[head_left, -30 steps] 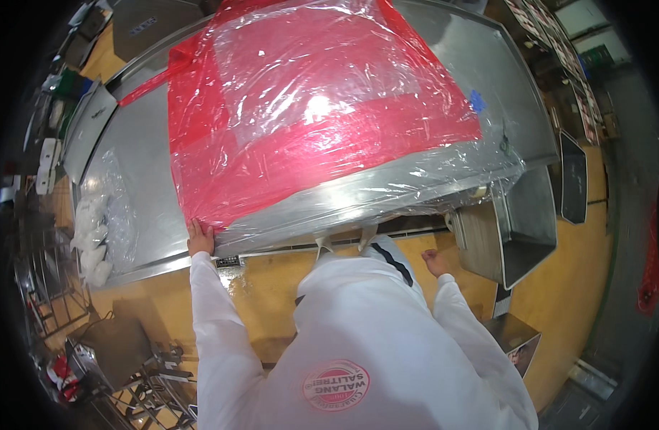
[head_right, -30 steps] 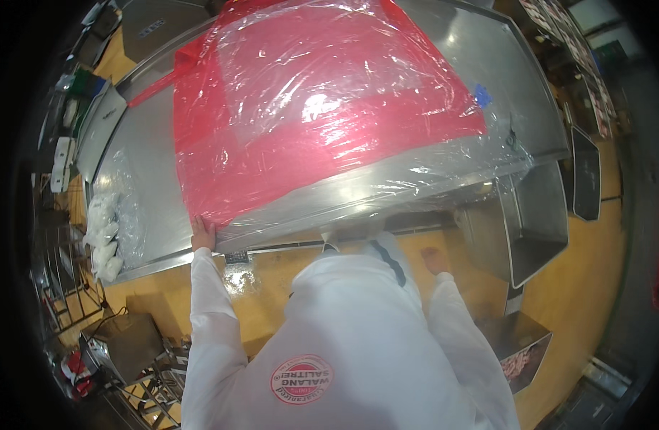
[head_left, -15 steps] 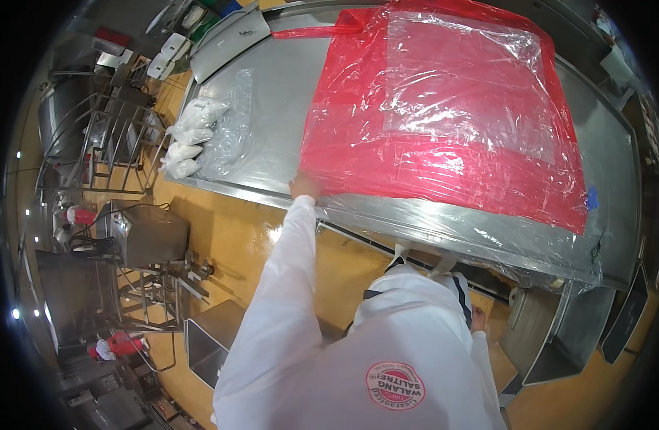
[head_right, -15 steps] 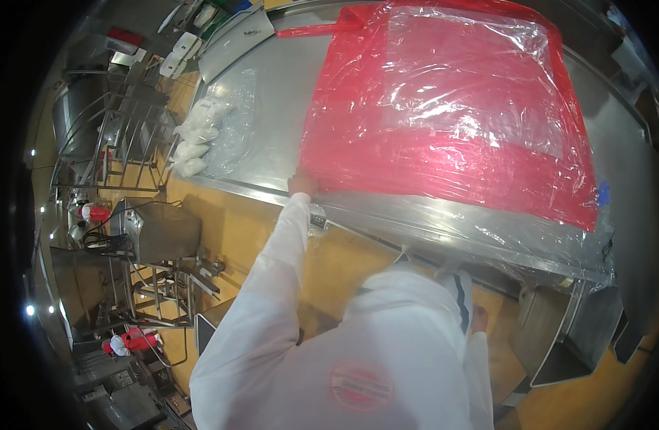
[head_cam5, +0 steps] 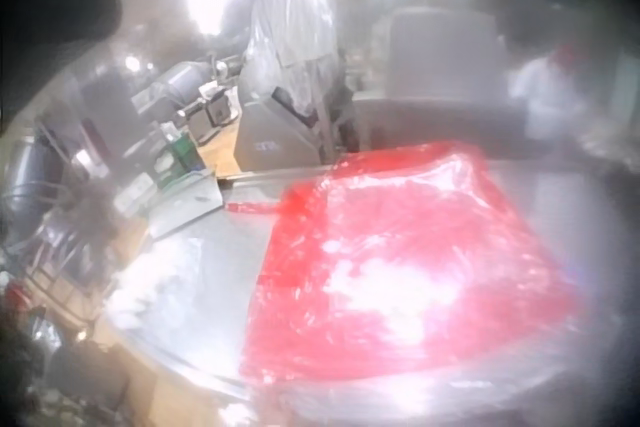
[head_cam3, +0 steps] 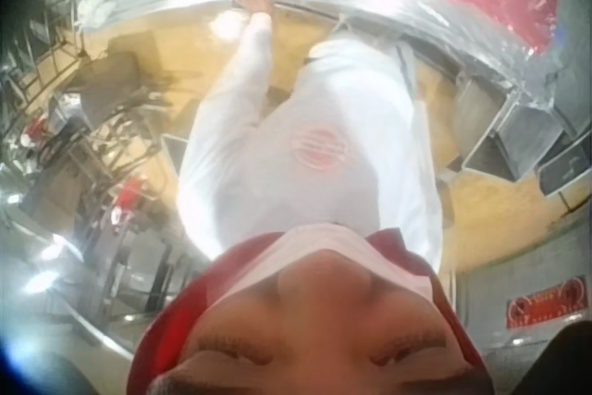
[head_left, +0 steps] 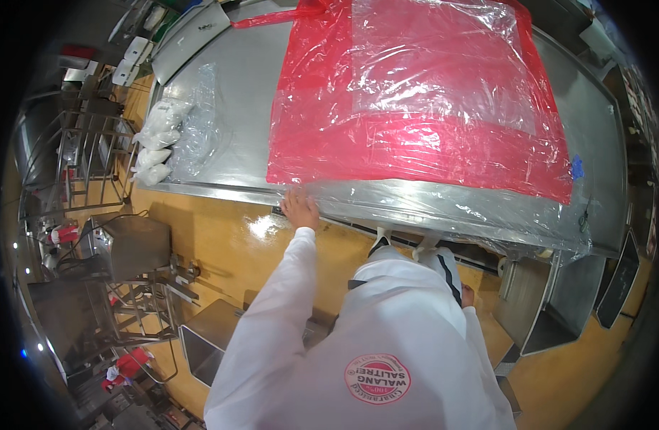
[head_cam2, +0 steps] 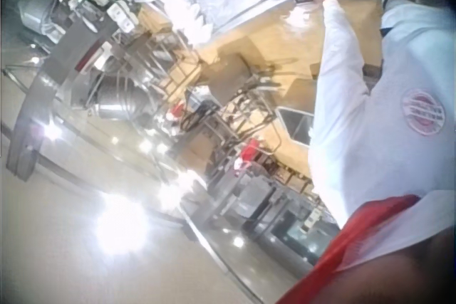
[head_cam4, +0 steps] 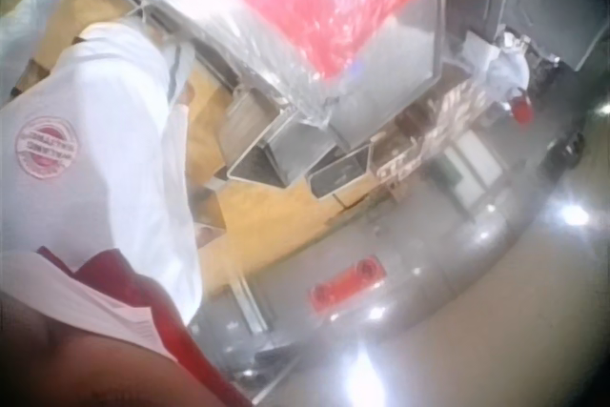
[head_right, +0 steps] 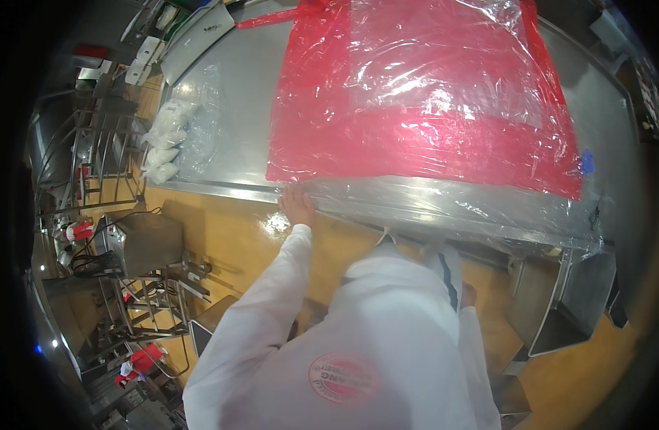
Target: The person wraps a large pink rectangular object on a stainless steel table using clear plastic wrap. They use scissors to cut the plastic film and smooth it over the object's surface, ensuring full coverage and a tight seal.
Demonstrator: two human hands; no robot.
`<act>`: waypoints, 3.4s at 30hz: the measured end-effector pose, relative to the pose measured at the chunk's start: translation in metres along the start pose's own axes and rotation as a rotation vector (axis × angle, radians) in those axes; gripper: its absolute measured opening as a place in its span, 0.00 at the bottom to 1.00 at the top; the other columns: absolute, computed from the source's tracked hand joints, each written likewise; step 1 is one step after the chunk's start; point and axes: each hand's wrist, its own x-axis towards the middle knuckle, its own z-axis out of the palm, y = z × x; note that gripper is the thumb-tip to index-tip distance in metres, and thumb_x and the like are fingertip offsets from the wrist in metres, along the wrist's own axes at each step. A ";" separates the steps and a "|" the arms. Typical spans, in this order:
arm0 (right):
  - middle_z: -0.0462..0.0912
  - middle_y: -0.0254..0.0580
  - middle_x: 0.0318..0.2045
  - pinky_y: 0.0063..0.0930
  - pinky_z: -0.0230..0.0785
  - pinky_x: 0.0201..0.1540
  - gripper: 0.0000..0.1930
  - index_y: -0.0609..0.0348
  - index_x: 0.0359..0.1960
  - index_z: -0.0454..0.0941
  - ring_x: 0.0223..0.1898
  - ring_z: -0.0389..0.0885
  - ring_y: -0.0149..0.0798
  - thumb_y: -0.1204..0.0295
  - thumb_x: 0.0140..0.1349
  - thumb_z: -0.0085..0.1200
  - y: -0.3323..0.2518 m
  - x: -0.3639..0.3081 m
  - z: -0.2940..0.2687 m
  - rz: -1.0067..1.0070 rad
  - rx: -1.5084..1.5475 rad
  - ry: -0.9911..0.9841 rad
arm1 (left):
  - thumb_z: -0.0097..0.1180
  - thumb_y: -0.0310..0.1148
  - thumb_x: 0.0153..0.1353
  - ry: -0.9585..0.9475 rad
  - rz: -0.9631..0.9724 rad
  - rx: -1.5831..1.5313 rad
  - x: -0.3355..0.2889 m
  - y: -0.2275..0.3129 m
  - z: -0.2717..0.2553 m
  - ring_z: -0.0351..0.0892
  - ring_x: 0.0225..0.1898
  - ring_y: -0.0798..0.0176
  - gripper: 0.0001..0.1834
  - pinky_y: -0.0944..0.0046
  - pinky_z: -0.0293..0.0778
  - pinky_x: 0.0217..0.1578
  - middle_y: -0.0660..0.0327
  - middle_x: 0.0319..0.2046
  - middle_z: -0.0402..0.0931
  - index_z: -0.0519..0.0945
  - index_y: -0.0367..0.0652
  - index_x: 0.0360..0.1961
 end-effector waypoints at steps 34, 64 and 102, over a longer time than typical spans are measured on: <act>0.83 0.45 0.34 0.35 0.70 0.43 0.15 0.57 0.35 0.81 0.37 0.81 0.42 0.58 0.56 0.56 0.005 0.063 -0.224 0.116 -0.308 0.405 | 0.45 0.51 0.64 0.413 -0.074 -0.087 -0.044 0.106 -0.018 0.67 0.55 0.44 0.31 0.47 0.64 0.53 0.45 0.53 0.68 0.68 0.32 0.55; 0.75 0.33 0.26 0.20 0.64 0.34 0.08 0.59 0.25 0.69 0.30 0.71 0.27 0.78 0.56 0.57 -0.060 0.225 -0.555 -0.443 0.553 0.801 | 0.49 0.36 0.55 -0.672 0.543 -0.503 0.087 0.968 0.162 0.80 0.29 0.58 0.16 0.61 0.77 0.32 0.50 0.33 0.80 0.79 0.34 0.36; 0.76 0.46 0.38 0.40 0.71 0.38 0.09 0.59 0.39 0.74 0.35 0.77 0.50 0.75 0.56 0.47 -0.207 0.062 -0.251 -0.529 -0.341 -0.569 | 0.50 0.32 0.56 -0.912 -0.484 -1.280 0.179 0.678 0.125 0.76 0.22 0.67 0.08 0.68 0.68 0.16 0.61 0.23 0.74 0.75 0.38 0.32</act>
